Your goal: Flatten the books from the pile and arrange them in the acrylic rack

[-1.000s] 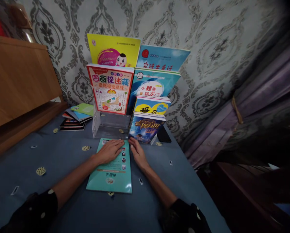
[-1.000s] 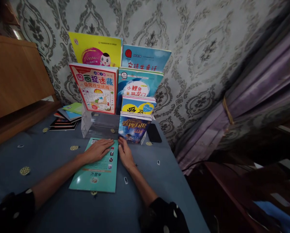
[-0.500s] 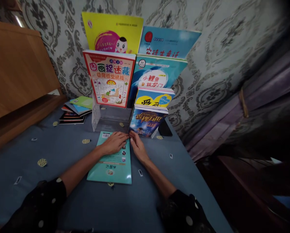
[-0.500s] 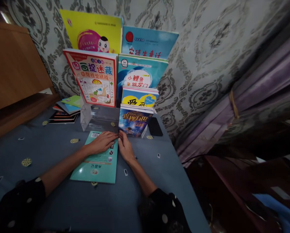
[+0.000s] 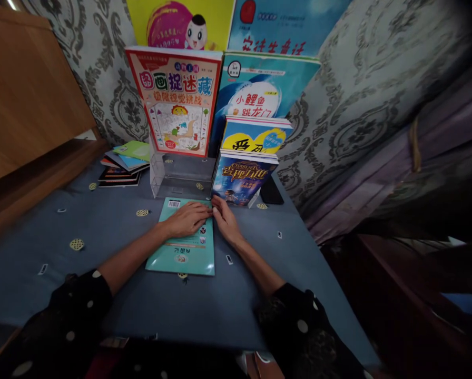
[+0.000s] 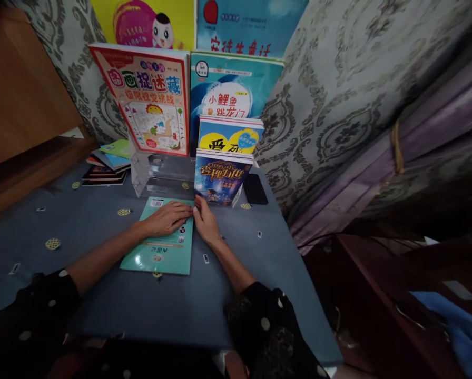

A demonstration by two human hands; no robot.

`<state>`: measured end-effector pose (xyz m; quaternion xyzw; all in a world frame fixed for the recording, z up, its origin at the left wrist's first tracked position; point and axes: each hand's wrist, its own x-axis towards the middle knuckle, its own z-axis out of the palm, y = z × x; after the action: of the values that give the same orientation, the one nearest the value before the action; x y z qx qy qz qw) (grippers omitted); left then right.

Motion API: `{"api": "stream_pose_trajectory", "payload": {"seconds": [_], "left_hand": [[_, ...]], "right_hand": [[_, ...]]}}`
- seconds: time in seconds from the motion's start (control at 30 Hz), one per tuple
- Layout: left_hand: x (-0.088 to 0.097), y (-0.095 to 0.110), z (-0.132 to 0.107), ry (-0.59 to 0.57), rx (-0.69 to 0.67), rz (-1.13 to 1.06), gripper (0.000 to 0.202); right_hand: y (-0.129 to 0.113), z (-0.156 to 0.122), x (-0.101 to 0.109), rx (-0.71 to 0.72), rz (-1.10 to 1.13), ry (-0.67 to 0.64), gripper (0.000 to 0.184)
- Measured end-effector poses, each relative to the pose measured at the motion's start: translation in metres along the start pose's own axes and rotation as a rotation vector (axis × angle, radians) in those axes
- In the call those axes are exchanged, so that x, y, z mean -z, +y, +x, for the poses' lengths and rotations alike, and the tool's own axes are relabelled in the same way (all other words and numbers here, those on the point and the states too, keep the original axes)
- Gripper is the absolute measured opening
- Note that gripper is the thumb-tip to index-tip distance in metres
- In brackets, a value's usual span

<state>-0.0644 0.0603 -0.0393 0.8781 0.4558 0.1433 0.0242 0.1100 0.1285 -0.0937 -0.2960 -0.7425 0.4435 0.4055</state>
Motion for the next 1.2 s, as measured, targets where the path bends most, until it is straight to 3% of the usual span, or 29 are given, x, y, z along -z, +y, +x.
{"api": "stream_pose_trajectory", "payload": {"seconds": [0.27, 0.6, 0.7, 0.83, 0.9, 0.97, 1.07, 1.2], "left_hand": [[0.001, 0.016, -0.025, -0.049, -0.085, -0.058, 0.04], [0.015, 0.062, -0.066, -0.146, -0.141, -0.265, 0.036], [0.015, 0.047, -0.067, -0.121, -0.094, -0.382, 0.035], [0.011, -0.007, -0.065, 0.114, 0.179, -0.409, 0.041], [0.011, -0.035, -0.066, 0.232, 0.337, -0.469, 0.048], [0.012, -0.056, -0.067, 0.298, 0.411, -0.585, 0.054], [0.012, -0.069, -0.069, 0.339, 0.427, -0.688, 0.059], [0.008, -0.068, -0.07, 0.39, 0.415, -0.77, 0.06]], "right_hand": [[0.005, 0.0, -0.001, 0.045, -0.041, -0.011, 0.052], [0.002, -0.003, -0.001, 0.129, -0.177, -0.033, 0.049], [-0.002, -0.005, -0.001, 0.165, -0.285, -0.032, 0.047], [-0.013, -0.006, -0.004, 0.246, -0.554, -0.028, 0.04], [-0.022, -0.004, -0.011, 0.304, -0.663, -0.088, 0.035], [-0.032, 0.002, -0.021, 0.34, -0.719, -0.207, 0.032], [-0.046, 0.014, -0.045, 0.359, -0.749, -0.395, 0.036], [-0.064, 0.024, -0.079, 0.418, -0.754, -0.506, 0.039]]}}
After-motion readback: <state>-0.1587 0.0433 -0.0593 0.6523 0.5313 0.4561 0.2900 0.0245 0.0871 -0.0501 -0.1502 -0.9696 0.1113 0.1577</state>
